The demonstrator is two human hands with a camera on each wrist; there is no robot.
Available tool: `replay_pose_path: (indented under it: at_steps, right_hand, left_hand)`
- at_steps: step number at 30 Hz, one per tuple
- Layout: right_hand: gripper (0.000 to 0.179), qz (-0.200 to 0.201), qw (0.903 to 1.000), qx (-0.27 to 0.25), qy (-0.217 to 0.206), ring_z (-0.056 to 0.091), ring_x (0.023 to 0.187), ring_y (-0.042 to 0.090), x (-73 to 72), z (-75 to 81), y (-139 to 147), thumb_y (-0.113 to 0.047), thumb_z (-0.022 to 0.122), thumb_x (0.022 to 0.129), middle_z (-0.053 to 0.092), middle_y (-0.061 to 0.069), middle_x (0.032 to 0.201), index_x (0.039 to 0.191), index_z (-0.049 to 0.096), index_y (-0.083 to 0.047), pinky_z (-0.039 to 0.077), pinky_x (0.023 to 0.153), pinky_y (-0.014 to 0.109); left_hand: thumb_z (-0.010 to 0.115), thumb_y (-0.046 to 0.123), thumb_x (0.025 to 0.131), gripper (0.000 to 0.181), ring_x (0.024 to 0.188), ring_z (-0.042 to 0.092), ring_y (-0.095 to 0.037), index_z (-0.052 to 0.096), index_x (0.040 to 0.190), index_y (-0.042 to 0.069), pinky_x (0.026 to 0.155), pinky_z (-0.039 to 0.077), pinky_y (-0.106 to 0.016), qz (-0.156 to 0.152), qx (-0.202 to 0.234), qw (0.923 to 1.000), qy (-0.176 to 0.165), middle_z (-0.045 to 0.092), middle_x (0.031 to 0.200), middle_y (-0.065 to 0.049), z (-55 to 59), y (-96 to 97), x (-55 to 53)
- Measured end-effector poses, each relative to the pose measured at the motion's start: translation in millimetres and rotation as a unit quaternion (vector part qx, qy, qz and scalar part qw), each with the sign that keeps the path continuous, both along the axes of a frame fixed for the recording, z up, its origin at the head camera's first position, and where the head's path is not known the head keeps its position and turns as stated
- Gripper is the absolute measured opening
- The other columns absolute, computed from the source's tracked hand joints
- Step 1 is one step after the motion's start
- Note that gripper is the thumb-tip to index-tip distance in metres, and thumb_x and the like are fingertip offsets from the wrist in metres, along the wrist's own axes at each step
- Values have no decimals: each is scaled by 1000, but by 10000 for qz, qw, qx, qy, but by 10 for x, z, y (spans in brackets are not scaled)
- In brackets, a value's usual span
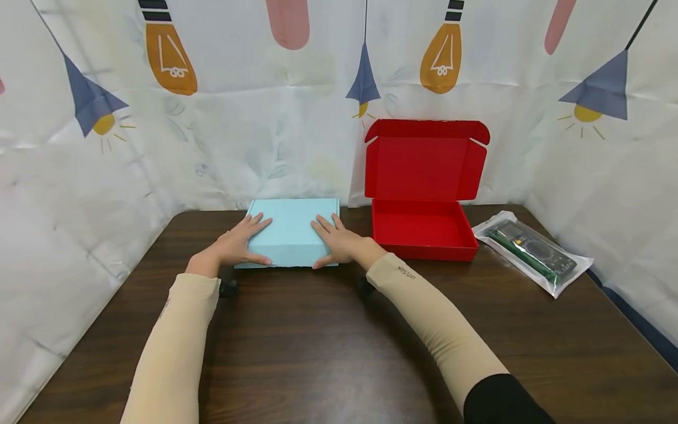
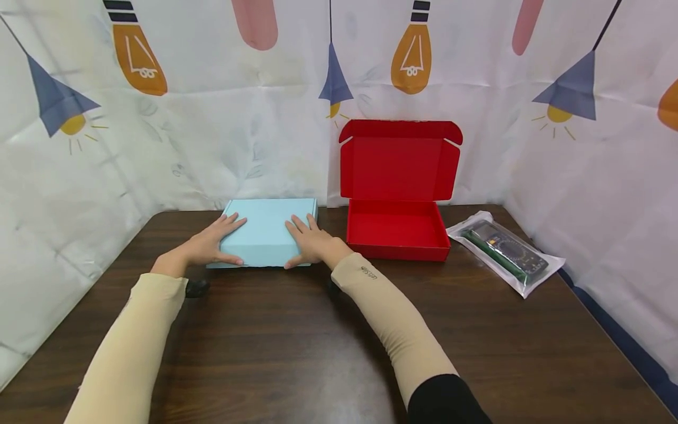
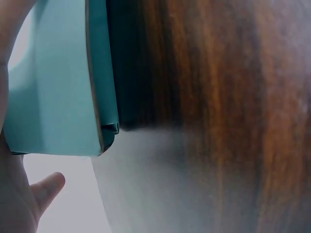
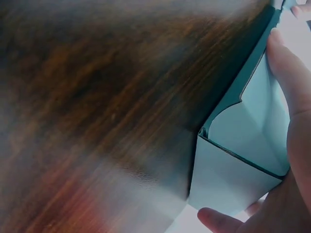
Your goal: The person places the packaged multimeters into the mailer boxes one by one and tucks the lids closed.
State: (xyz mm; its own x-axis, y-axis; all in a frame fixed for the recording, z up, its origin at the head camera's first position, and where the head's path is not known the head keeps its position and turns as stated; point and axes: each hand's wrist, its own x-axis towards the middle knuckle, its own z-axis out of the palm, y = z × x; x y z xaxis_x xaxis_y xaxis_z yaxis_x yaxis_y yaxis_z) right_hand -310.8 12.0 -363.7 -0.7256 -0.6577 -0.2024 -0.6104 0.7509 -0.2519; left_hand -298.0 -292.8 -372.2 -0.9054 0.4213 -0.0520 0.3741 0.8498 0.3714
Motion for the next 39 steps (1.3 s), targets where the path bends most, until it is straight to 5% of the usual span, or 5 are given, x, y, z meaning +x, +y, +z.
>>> replay_pose_path:
  at_steps: [12,21,30,39]
  right_hand:
    - [111,-210,9980,413,435,-2,156,35,41,14,-39,-61,70,90,0,4,172,167,2,-17,20,121,56]
    - [109,-335,9992,70,190,-12,155,34,39,-41,-55,-55,71,92,-10,5,172,167,0,-20,35,115,55]
    - [103,-503,9981,35,345,-11,156,35,78,-54,-93,-48,71,94,-8,7,172,167,3,-19,36,115,54]
    - [100,-217,9995,201,128,-15,154,37,61,-4,-90,-39,68,99,-12,10,171,167,-2,-19,44,110,45]
  left_hand:
    - [85,52,80,115,154,-2,-44,19,165,9,103,13,-84,69,99,9999,42,5,170,-18,0,48,89]
    - [81,53,84,112,155,-3,-42,16,166,12,106,14,-83,231,-186,9996,-4,3,171,-16,23,79,107]
    - [80,55,84,111,155,-4,-39,16,166,15,109,11,-80,357,-326,9988,18,1,172,-13,6,104,75]
    - [79,54,85,109,155,-5,-38,16,166,16,111,8,-78,463,-346,9983,-5,1,172,-12,-2,100,108]
